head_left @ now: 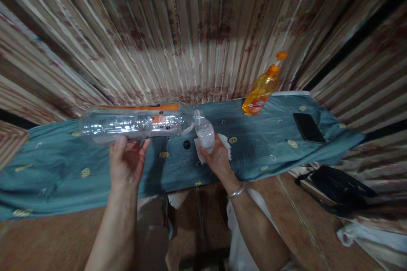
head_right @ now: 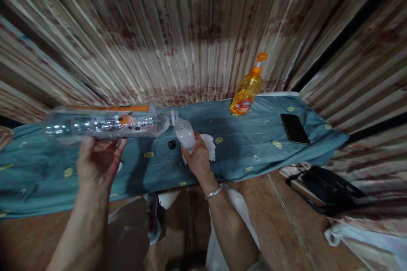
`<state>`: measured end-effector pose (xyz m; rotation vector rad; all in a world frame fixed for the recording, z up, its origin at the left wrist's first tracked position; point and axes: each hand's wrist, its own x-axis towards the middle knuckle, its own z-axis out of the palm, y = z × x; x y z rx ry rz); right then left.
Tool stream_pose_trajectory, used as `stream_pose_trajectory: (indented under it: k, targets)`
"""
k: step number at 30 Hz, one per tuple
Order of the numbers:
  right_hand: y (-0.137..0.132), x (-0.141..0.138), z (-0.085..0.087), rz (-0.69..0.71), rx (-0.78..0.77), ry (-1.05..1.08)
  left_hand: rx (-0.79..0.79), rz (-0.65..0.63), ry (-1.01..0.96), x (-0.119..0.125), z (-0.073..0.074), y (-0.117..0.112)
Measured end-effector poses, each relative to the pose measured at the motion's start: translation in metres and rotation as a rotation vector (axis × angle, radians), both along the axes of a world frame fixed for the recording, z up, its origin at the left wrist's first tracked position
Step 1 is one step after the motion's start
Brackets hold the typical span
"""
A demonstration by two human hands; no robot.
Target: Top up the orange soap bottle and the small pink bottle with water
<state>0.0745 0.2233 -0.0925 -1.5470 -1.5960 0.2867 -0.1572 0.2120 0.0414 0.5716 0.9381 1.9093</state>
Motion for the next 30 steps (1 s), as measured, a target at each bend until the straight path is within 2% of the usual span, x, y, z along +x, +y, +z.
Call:
stream_pose_trajectory:
  k: [17,30]
  targets:
    - [-0.001,-0.001,0.004,-0.013,-0.033,0.052,0.030,-0.019,0.039,-0.004,-0.010,0.003]
    - [-0.006,-0.003,0.008,-0.044,-0.124,0.152,0.008,-0.048,0.079,-0.001,-0.016,0.006]
